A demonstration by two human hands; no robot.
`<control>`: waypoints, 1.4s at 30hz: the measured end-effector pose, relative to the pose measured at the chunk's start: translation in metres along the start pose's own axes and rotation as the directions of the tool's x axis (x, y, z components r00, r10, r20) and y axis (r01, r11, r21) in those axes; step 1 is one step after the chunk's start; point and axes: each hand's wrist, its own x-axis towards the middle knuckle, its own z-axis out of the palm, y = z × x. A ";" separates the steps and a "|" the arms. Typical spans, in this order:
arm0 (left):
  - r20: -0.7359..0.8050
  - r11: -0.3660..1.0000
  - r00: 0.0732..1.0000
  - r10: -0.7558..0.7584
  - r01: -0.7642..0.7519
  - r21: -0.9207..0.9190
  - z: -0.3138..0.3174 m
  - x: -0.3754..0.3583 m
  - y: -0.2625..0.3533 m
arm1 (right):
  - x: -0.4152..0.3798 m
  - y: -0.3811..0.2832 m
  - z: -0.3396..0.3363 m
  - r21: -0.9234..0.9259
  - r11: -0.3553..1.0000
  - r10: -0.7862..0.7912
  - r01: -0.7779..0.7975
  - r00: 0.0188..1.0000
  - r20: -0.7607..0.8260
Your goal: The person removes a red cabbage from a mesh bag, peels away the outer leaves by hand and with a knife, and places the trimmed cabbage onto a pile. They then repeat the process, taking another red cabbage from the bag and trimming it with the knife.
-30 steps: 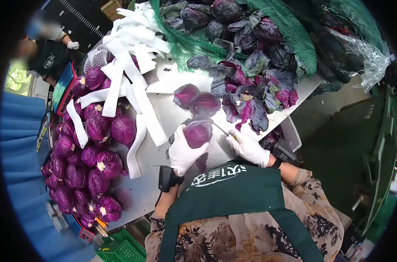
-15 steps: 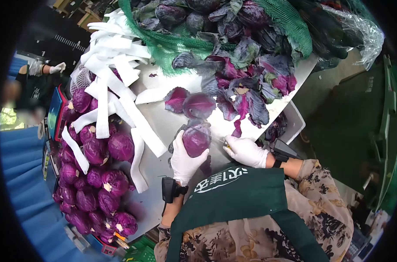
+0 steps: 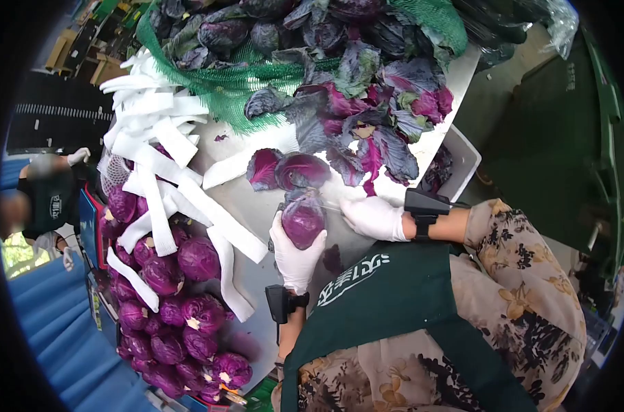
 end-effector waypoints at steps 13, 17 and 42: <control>-0.045 0.887 0.995 0.091 -0.102 -0.451 0.007 -0.031 -0.002 | 0.011 -0.016 -0.018 0.210 0.971 -0.078 0.111 0.984 -0.160; -0.073 0.874 0.997 -0.016 -0.022 -0.486 0.017 -0.031 -0.002 | 0.004 -0.020 -0.017 0.191 0.954 -0.192 0.232 0.960 -0.205; 0.142 0.675 0.989 -0.050 0.138 -0.725 0.003 -0.039 -0.017 | 0.007 -0.039 -0.026 0.220 0.933 -0.290 0.286 0.957 -0.012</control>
